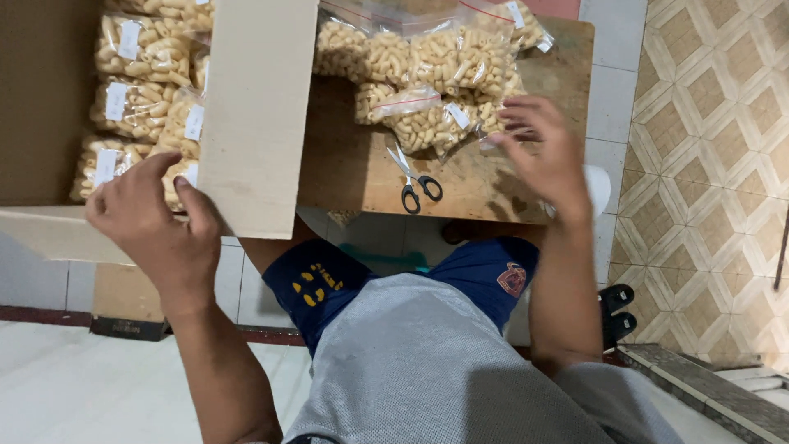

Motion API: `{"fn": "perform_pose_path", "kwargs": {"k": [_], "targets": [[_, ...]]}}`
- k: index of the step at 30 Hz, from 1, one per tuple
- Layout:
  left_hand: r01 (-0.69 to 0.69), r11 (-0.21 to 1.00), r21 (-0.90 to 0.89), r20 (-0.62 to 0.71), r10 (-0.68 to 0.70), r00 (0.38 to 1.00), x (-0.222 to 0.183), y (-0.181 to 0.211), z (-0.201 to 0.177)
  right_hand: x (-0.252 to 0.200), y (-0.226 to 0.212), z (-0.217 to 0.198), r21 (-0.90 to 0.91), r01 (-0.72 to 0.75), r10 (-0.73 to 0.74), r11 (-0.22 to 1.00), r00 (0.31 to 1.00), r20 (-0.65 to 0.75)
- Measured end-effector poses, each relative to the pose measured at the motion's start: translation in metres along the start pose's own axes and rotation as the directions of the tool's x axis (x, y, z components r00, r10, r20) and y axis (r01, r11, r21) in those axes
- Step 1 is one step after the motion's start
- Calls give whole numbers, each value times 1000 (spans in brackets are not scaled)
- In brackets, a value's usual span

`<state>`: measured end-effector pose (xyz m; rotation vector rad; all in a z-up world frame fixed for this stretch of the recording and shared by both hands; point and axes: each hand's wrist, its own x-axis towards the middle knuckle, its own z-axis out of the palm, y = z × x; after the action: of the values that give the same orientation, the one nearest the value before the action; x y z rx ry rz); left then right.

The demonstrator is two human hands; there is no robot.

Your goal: Packing small plastic bags of snacks into a cardboard box.

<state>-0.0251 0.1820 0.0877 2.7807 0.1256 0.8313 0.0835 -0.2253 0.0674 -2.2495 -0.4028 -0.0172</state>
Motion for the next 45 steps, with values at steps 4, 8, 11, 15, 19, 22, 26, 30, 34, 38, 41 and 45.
{"fn": "perform_pose_path", "kwargs": {"k": [4,8,11,15,19,22,26,30,34,38,41,45], "targets": [[-75,990,-120,-48,69,996,10,36,-7,8,23,53,-147,209,-199,967,977,82],[-134,955,-264,-144,98,985,16,62,-16,19,13,91,-310,191,-147,931,976,160],[-150,936,-319,-191,92,977,12,70,-19,19,27,111,-370,192,-148,909,978,144],[-190,921,-341,-229,115,967,7,76,-23,15,20,107,-258,183,-182,949,983,29],[-264,851,-455,-267,152,952,-3,84,-4,8,17,91,-96,214,-230,972,951,-207],[-322,738,-592,-245,216,945,-11,107,19,1,9,73,-5,269,-254,963,906,-339],[-96,681,-726,147,291,945,-8,144,39,-9,-19,50,299,231,-112,926,923,-367],[161,530,-832,295,179,939,-11,152,77,-22,-22,41,417,218,-72,882,939,-337],[460,258,-850,502,131,855,-26,150,126,-34,-8,51,563,196,-13,803,950,-312],[585,119,-802,596,102,797,-37,147,141,-41,6,70,713,154,125,684,938,-323],[596,65,-801,599,62,798,-42,142,147,-44,8,71,754,84,150,651,960,-236],[613,22,-789,614,5,790,-44,147,146,-51,6,82,714,20,117,700,983,-142]]}}
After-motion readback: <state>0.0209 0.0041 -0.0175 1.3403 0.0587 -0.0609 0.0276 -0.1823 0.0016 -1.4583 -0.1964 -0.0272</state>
